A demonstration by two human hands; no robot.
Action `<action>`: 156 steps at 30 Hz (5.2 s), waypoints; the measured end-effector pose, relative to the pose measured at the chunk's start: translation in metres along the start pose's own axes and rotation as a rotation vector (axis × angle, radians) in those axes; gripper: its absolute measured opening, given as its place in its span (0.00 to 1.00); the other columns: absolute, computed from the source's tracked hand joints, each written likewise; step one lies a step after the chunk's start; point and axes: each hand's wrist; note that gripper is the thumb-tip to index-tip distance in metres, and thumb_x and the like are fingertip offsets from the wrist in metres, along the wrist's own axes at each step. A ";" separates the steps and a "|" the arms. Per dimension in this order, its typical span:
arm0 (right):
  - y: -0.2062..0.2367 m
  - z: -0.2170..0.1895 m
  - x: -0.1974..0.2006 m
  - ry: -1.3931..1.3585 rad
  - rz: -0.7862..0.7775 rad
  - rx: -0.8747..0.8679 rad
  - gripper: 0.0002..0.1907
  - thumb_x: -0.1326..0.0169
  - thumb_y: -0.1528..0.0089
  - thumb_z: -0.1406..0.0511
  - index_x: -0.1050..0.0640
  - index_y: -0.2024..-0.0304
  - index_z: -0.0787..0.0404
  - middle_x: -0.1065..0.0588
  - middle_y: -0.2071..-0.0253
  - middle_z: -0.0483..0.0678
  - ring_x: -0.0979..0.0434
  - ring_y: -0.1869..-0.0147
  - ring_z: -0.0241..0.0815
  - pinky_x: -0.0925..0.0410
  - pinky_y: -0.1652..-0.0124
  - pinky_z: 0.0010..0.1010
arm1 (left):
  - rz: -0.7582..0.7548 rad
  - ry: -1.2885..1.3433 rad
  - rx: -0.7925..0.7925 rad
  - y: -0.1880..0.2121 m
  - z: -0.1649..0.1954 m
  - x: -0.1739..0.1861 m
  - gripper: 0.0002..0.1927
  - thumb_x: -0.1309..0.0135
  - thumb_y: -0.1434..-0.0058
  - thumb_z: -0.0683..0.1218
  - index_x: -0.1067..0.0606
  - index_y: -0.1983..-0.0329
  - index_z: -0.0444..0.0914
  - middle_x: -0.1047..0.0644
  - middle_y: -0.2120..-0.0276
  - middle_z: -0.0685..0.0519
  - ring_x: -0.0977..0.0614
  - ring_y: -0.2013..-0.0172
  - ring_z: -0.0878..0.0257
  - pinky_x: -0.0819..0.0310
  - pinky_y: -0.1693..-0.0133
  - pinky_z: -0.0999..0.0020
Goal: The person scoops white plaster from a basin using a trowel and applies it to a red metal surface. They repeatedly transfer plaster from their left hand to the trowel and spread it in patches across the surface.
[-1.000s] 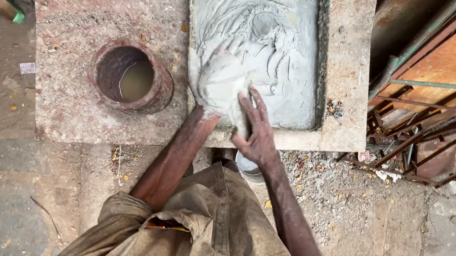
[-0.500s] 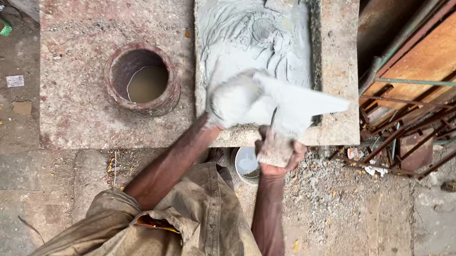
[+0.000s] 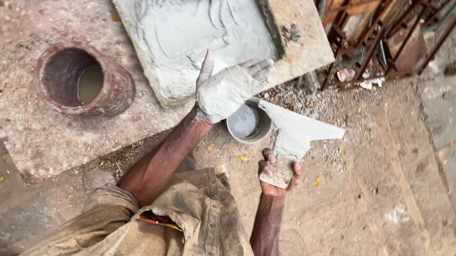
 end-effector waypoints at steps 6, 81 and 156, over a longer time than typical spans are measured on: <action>0.045 -0.030 0.011 -0.123 -0.126 0.131 0.31 0.42 0.38 0.60 0.32 0.34 0.62 0.29 0.39 0.51 0.31 0.53 0.49 0.29 0.66 0.36 | 0.281 0.014 0.077 0.005 -0.092 0.023 0.55 0.68 0.32 0.74 0.55 0.23 0.24 0.50 0.24 0.32 0.48 0.24 0.41 0.60 0.23 0.48; 0.707 -0.655 0.019 -0.207 -0.291 1.347 0.40 0.50 0.35 0.50 0.38 0.32 0.75 0.26 0.48 0.66 0.24 0.61 0.49 0.22 0.72 0.33 | -0.370 0.123 2.065 -0.054 -1.307 0.203 0.46 0.62 0.26 0.69 0.41 0.25 0.25 0.40 0.26 0.30 0.38 0.25 0.38 0.47 0.23 0.48; 1.829 -1.866 0.167 0.171 0.843 1.361 0.39 0.43 0.35 0.60 0.44 0.27 0.60 0.24 0.57 0.54 0.20 0.64 0.43 0.24 0.75 0.29 | 0.250 0.156 2.053 0.098 -2.935 0.451 0.44 0.58 0.22 0.71 0.37 0.29 0.26 0.32 0.34 0.36 0.32 0.32 0.41 0.32 0.32 0.50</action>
Point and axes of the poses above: each hand's wrist, its own y-axis away from the middle knuckle, its own x-axis out of the back of the hand, z = x × y
